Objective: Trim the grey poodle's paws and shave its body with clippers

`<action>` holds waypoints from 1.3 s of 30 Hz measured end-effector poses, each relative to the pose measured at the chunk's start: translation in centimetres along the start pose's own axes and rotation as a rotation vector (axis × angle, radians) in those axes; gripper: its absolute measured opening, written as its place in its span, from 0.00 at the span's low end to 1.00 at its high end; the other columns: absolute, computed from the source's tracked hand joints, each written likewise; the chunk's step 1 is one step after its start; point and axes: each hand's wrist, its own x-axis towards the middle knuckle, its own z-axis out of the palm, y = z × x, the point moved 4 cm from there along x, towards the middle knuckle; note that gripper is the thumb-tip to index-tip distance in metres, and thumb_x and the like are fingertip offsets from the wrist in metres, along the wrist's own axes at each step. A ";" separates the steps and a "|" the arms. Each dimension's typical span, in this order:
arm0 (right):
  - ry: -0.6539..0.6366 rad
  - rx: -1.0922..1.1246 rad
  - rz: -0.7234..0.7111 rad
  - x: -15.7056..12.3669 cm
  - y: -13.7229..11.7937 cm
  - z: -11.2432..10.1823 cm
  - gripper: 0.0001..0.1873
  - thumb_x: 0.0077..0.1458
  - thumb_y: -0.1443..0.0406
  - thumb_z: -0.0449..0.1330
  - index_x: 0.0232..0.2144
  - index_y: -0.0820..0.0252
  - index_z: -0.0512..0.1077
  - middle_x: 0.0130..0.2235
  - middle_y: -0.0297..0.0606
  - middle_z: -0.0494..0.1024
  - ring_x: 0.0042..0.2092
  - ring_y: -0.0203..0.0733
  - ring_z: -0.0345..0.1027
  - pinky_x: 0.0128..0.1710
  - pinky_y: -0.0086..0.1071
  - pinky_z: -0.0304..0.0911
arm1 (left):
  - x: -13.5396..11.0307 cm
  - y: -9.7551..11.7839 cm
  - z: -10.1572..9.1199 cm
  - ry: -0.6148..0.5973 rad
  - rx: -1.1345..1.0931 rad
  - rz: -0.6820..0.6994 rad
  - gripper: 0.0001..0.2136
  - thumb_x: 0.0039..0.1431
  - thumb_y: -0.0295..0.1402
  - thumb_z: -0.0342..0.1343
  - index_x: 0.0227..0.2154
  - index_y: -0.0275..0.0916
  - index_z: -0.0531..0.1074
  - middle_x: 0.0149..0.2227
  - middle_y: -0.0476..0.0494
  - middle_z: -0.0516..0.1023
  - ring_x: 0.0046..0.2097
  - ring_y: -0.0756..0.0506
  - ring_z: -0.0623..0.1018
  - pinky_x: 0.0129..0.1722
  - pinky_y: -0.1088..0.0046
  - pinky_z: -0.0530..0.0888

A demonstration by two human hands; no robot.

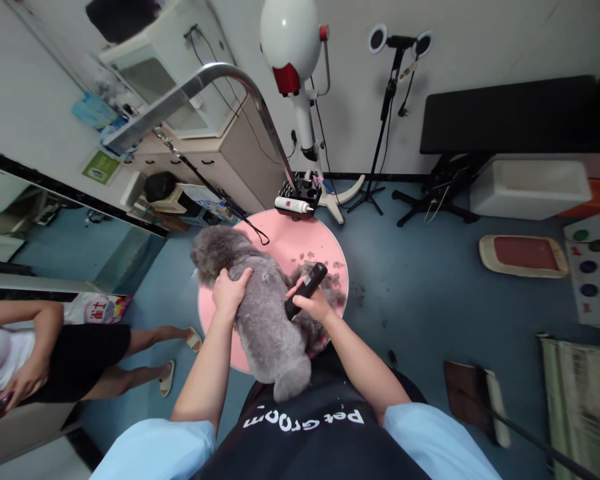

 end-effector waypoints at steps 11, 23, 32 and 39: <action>-0.167 0.015 -0.055 -1.5 -0.2 -1.2 0.19 0.43 0.63 0.65 0.38 0.54 0.64 0.39 0.37 0.82 0.41 0.46 0.77 0.43 0.41 0.70 | -0.5 -0.6 -0.3 0.018 0.029 -0.047 0.36 0.54 0.59 0.54 0.54 0.33 0.68 0.52 0.24 0.76 0.54 0.27 0.75 0.52 0.55 0.71; -0.285 -0.141 -0.059 -2.0 1.8 -2.4 0.16 0.43 0.68 0.66 0.36 0.56 0.67 0.37 0.37 0.82 0.41 0.46 0.78 0.44 0.42 0.71 | -1.2 -1.4 -0.2 0.070 0.011 -0.047 0.36 0.54 0.58 0.55 0.54 0.30 0.69 0.51 0.24 0.76 0.54 0.28 0.75 0.52 0.57 0.72; -0.164 -0.245 -0.075 -2.3 4.1 -3.0 0.15 0.38 0.71 0.64 0.32 0.56 0.71 0.36 0.35 0.81 0.40 0.46 0.76 0.46 0.42 0.70 | -1.5 -2.6 0.4 0.148 -0.161 -0.006 0.34 0.53 0.53 0.60 0.54 0.30 0.69 0.52 0.25 0.75 0.55 0.28 0.74 0.55 0.53 0.70; -0.034 -0.193 -0.062 -4.3 5.1 -4.0 0.13 0.45 0.65 0.61 0.37 0.55 0.70 0.41 0.37 0.82 0.43 0.46 0.77 0.46 0.43 0.71 | -4.5 -7.0 3.0 0.272 -0.541 -0.098 0.18 0.67 0.37 0.50 0.55 0.33 0.67 0.54 0.34 0.72 0.53 0.41 0.75 0.55 0.58 0.72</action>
